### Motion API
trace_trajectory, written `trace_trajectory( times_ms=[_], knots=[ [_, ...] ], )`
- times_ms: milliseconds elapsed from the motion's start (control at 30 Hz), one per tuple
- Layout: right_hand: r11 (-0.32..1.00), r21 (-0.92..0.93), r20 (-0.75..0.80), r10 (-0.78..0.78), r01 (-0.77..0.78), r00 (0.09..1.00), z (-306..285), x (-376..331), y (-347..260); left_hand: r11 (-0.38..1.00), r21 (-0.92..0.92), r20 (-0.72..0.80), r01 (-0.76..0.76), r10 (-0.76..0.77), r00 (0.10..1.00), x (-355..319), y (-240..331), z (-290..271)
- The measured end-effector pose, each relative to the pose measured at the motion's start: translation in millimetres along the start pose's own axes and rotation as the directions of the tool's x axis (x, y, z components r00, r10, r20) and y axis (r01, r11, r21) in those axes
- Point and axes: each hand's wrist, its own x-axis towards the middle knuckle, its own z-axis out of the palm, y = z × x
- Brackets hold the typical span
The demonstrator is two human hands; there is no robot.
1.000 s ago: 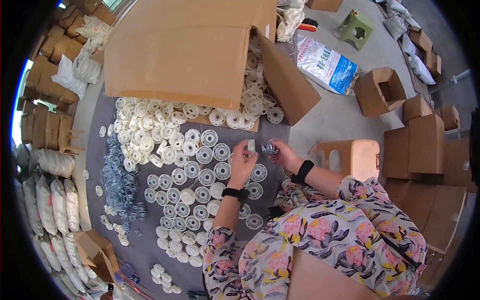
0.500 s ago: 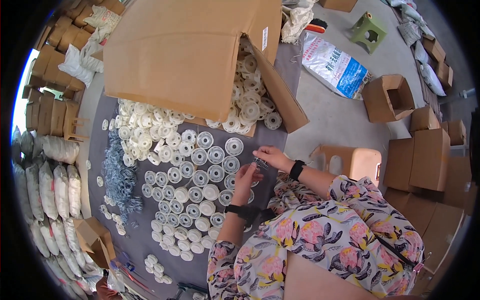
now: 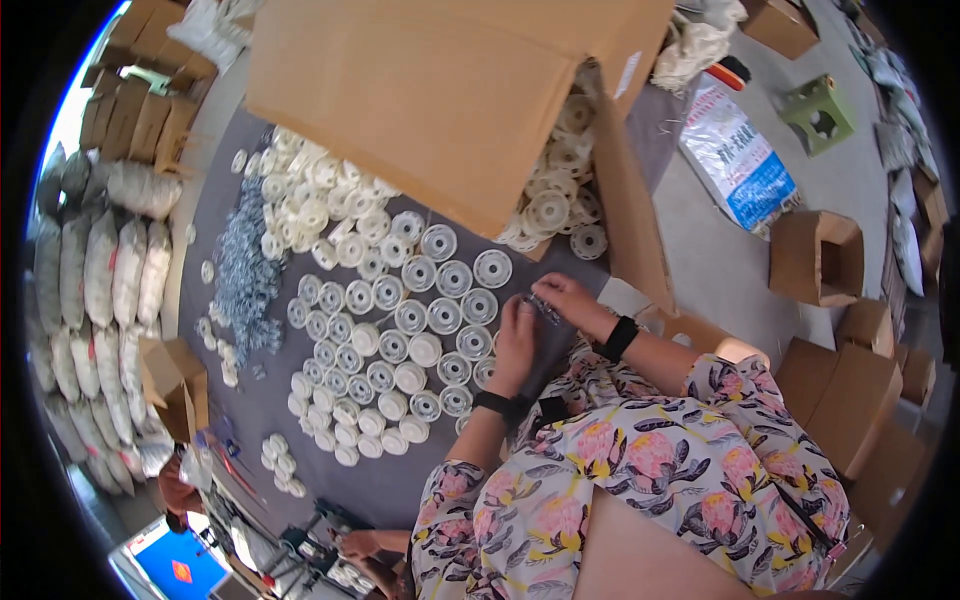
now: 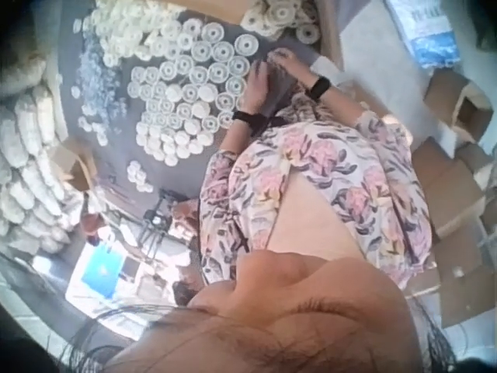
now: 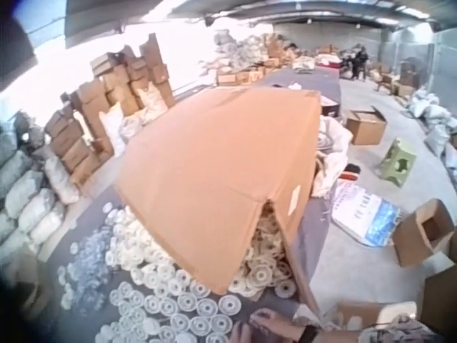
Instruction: Sorting small white plastic rings and components at a workshop table and placing them into a bowl and then a fabric bag.
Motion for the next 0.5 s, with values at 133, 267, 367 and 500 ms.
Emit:
trace_trajectory(
  times_ms=[133, 267, 367, 500],
  knots=[
    [0.987, -0.070, 0.067, -0.142, 0.147, 0.988, 7.0, -15.2, -30.0, 0.978, -0.187, -0.021, 0.096, -0.101, 0.995, -11.6, 3.8, -7.8],
    [0.610, -0.444, 0.303, -0.588, 0.657, 0.750, -4.4, -14.2, -53.5, 0.607, -0.577, 0.326, 0.547, -0.442, 0.835, -6.6, 9.3, -30.8],
    [0.637, -0.408, 0.212, -0.631, 0.654, 0.747, -0.6, -11.4, -38.8, 0.646, -0.386, 0.413, 0.658, -0.517, 0.750, 6.2, -1.4, -45.0],
    [0.837, 0.473, 0.119, 0.249, -0.275, 0.961, -7.5, 4.3, -23.7, 0.882, 0.422, -0.084, -0.208, 0.267, 0.960, 21.3, 12.8, -35.9]
  ],
)
